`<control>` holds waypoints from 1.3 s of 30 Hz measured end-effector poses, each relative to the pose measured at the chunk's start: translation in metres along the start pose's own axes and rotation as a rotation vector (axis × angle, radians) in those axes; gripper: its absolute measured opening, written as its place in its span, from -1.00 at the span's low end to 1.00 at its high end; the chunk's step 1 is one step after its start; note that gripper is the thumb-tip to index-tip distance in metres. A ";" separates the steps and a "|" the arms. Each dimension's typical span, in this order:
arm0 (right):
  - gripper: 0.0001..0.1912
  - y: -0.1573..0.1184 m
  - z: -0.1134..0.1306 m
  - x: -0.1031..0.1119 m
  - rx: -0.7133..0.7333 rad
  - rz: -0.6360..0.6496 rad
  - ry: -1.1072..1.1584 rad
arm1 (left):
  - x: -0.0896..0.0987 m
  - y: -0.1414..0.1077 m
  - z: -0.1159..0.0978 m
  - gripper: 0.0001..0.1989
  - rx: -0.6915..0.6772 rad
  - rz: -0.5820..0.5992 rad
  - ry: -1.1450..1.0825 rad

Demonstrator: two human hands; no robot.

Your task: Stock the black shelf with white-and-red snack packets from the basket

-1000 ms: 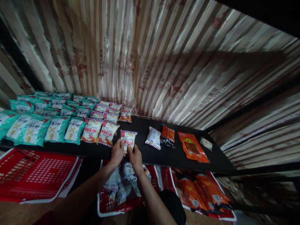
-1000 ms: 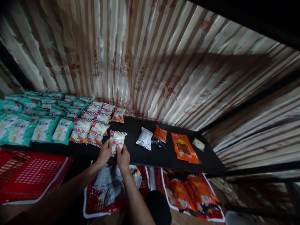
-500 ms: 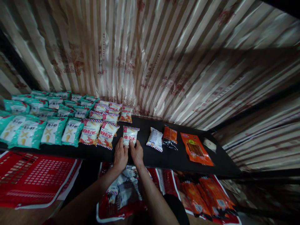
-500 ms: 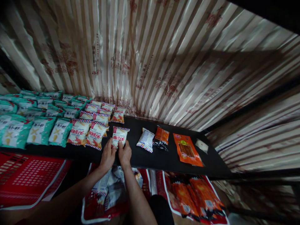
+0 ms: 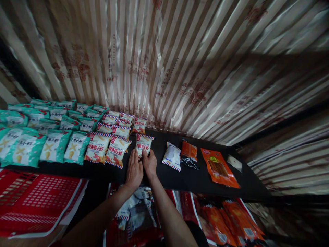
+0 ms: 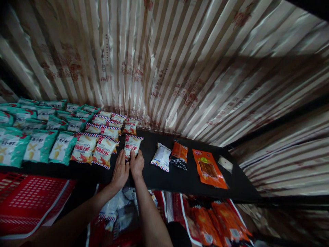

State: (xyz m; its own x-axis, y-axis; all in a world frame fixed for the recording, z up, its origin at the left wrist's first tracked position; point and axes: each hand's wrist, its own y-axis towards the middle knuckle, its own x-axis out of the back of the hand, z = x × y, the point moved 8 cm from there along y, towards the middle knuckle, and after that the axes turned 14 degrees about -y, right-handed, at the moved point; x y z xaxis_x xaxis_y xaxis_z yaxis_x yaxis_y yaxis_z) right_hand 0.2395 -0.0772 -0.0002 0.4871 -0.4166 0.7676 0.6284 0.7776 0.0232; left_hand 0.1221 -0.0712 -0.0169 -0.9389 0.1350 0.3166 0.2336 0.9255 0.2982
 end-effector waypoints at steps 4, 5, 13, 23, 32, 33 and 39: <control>-0.57 0.010 0.004 -0.003 -0.007 -0.019 0.003 | -0.004 0.009 0.002 -0.45 -0.051 -0.009 0.041; -0.57 0.013 0.005 -0.003 -0.012 -0.025 0.003 | -0.005 0.011 0.003 -0.45 -0.065 -0.014 0.048; -0.60 0.033 0.013 -0.009 -0.028 -0.041 -0.003 | -0.012 0.031 0.010 -0.48 -0.093 -0.044 0.092; -0.61 0.057 0.024 -0.015 0.024 -0.107 0.092 | -0.016 0.056 0.017 -0.46 -0.129 -0.073 0.134; -0.64 0.070 0.029 -0.021 0.044 -0.121 0.117 | -0.016 0.072 0.016 -0.48 -0.169 -0.066 0.193; -0.65 0.071 0.030 -0.021 0.047 -0.123 0.124 | -0.015 0.073 0.017 -0.48 -0.163 -0.068 0.197; -0.65 0.075 0.033 -0.027 0.060 -0.090 0.133 | -0.013 0.075 0.018 -0.46 -0.138 -0.071 0.225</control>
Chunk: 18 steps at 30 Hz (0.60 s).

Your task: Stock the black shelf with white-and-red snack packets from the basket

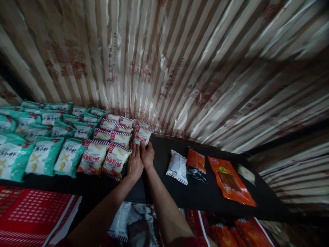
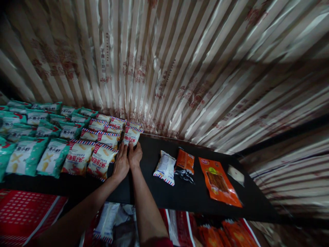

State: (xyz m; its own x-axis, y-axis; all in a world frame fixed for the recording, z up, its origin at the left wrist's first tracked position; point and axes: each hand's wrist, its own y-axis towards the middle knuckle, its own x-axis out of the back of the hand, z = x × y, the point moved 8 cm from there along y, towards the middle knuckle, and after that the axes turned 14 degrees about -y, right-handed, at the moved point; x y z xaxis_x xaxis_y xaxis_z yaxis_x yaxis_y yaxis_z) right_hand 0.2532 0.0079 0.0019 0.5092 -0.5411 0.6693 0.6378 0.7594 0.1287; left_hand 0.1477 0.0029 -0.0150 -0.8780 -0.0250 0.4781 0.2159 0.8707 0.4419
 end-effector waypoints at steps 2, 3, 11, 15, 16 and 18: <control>-0.64 0.000 0.003 -0.003 0.018 0.034 0.013 | 0.002 0.000 -0.002 -0.45 -0.003 -0.004 0.013; -0.64 0.000 0.004 -0.004 0.032 0.047 0.016 | 0.003 0.000 -0.003 -0.46 -0.009 -0.005 0.020; -0.52 0.000 0.006 0.001 0.087 -0.031 -0.100 | 0.004 -0.003 -0.008 -0.46 -0.047 0.023 0.055; -0.48 -0.001 0.006 0.004 0.134 -0.082 -0.071 | 0.003 -0.004 -0.007 -0.46 -0.061 0.026 0.050; -0.50 -0.001 0.007 0.003 0.150 -0.072 -0.066 | 0.003 -0.004 -0.007 -0.46 -0.064 0.024 0.046; -0.53 -0.001 0.008 0.002 0.171 -0.054 -0.054 | 0.002 -0.005 -0.006 -0.44 -0.065 0.019 0.037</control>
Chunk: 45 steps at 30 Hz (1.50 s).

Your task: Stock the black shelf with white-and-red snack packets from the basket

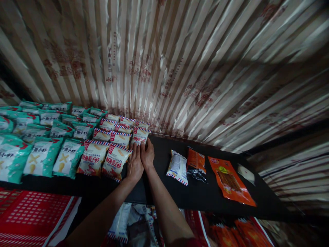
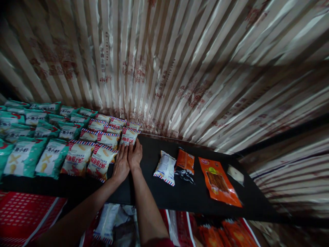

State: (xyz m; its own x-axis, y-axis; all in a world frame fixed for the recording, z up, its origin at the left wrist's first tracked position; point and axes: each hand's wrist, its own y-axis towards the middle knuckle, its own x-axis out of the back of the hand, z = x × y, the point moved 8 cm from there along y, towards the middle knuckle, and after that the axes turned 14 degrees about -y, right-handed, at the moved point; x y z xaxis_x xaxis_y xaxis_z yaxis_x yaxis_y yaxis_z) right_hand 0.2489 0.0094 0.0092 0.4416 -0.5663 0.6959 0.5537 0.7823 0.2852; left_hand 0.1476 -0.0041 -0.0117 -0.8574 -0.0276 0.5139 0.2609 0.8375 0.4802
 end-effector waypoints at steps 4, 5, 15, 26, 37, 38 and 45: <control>-0.55 0.000 0.000 -0.001 0.008 0.013 0.012 | -0.002 0.000 0.002 -0.45 0.009 -0.002 -0.004; -0.54 0.000 -0.001 -0.001 0.004 0.014 0.011 | -0.002 -0.001 0.001 -0.46 0.010 0.000 -0.002; -0.53 -0.014 -0.008 0.012 -0.054 -0.044 -0.035 | 0.006 -0.008 -0.011 -0.52 -0.020 0.008 -0.007; -0.62 -0.056 -0.012 0.030 -0.028 -0.059 -0.066 | 0.010 -0.050 -0.027 -0.57 -0.032 0.045 -0.052; -0.64 -0.120 -0.018 0.060 -0.040 -0.052 -0.021 | 0.029 -0.106 -0.063 -0.61 -0.070 0.124 -0.111; -0.64 -0.127 -0.020 0.063 -0.045 -0.052 -0.008 | 0.031 -0.112 -0.067 -0.62 -0.077 0.135 -0.124; -0.61 -0.177 -0.025 0.086 -0.009 -0.066 0.101 | 0.037 -0.157 -0.083 -0.60 -0.124 0.239 -0.179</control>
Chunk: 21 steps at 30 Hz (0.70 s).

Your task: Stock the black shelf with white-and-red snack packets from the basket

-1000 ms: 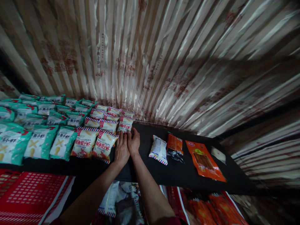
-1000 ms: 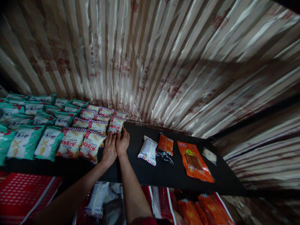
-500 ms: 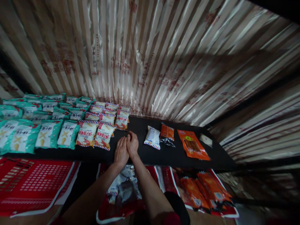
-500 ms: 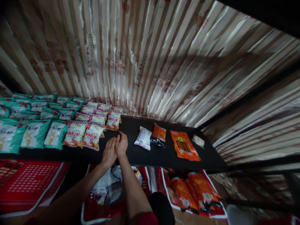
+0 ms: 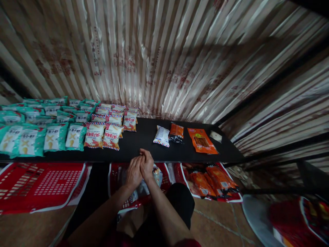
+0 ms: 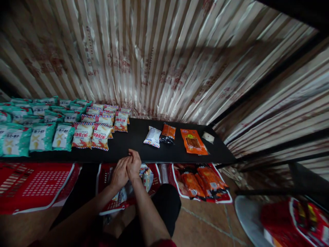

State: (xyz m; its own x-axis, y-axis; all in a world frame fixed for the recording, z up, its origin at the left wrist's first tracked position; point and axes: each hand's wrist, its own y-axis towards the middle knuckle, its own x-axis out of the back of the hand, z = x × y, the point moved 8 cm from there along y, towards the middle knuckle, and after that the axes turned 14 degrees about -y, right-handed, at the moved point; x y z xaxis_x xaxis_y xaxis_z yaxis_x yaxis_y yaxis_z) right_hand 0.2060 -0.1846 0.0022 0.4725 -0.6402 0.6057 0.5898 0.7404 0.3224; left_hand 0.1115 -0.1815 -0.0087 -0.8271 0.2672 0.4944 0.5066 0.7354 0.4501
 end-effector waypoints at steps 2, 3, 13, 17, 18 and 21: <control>-0.62 -0.015 -0.005 0.006 -0.016 -0.007 0.004 | -0.004 -0.013 -0.003 -0.60 -0.021 0.019 0.002; -0.63 -0.023 -0.009 0.008 -0.026 -0.007 0.006 | -0.006 -0.020 -0.005 -0.60 -0.036 0.031 0.001; -0.63 -0.072 -0.070 0.005 -0.231 0.026 -0.043 | -0.048 -0.064 0.005 -0.58 0.021 0.224 0.020; -0.64 -0.078 -0.094 0.013 -0.303 -0.060 -0.166 | -0.065 -0.068 0.009 -0.57 0.120 0.343 0.063; -0.63 -0.079 -0.098 0.019 -0.306 -0.107 -0.197 | -0.068 -0.068 0.009 -0.57 0.147 0.370 0.065; -0.62 -0.081 -0.112 0.032 -0.372 -0.191 -0.293 | -0.078 -0.068 0.009 -0.55 0.247 0.461 0.059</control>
State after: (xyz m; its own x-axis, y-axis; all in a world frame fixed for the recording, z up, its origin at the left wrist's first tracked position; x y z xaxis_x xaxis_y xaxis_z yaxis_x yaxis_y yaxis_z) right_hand 0.2467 -0.2878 -0.0864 0.1610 -0.6332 0.7570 0.8661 0.4584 0.1993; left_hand 0.1394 -0.2468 -0.0846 -0.5134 0.5674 0.6438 0.7365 0.6764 -0.0089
